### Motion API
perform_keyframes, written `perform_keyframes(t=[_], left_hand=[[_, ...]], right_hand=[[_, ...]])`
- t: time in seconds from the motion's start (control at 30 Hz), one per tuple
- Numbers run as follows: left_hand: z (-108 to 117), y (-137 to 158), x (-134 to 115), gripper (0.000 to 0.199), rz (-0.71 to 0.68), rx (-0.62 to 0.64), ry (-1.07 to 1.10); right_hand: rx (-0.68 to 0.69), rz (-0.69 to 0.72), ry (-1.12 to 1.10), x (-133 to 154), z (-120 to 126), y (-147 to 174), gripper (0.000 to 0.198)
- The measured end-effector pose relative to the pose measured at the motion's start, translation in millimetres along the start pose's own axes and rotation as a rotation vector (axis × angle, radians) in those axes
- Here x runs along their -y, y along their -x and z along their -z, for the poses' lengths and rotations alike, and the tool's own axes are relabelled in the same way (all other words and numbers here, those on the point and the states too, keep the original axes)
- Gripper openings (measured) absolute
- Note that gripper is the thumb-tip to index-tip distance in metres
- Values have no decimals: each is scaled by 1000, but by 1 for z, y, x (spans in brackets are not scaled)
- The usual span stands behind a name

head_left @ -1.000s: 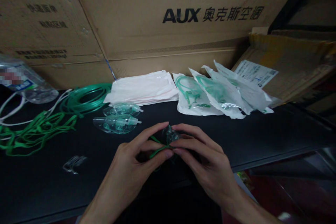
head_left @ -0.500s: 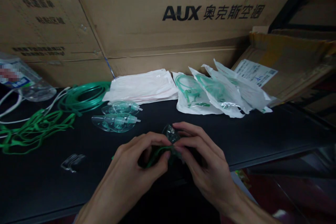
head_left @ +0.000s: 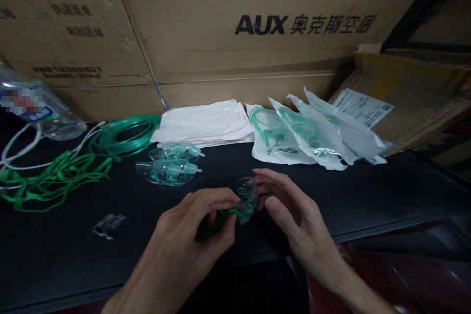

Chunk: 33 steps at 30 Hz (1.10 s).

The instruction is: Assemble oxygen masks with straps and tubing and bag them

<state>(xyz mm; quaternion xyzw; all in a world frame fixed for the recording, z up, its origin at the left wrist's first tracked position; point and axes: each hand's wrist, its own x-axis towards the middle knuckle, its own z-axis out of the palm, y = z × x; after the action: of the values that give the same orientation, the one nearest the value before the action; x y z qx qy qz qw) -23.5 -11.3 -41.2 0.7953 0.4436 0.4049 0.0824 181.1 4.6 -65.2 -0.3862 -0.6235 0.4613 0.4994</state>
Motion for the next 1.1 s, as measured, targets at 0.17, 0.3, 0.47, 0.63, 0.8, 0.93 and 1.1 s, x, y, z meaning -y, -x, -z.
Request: perform_keyframes(t=[0.17, 0.3, 0.47, 0.63, 0.8, 0.93, 1.1], left_hand=[[-3, 6, -2, 29, -79, 64, 10], [8, 7, 6, 25, -25, 122, 21], [29, 1, 25, 19, 35, 130, -67], [34, -1, 35, 25, -46, 224, -134], [27, 2, 45, 25, -64, 242, -170], [26, 0, 45, 21, -4, 184, -83], [22, -1, 31, 7, 201, 123, 113]], right_hand=[[79, 14, 144, 3, 2, -3, 30], [97, -53, 122, 7, 4, -4, 18], [100, -94, 46, 9, 5, -3, 20], [106, -85, 36, 11, 5, -2, 23], [117, -82, 33, 7, 5, -3, 25], [121, -86, -3, 5, 6, -2, 25], [166, -133, -82, 6, 6, -1, 26]])
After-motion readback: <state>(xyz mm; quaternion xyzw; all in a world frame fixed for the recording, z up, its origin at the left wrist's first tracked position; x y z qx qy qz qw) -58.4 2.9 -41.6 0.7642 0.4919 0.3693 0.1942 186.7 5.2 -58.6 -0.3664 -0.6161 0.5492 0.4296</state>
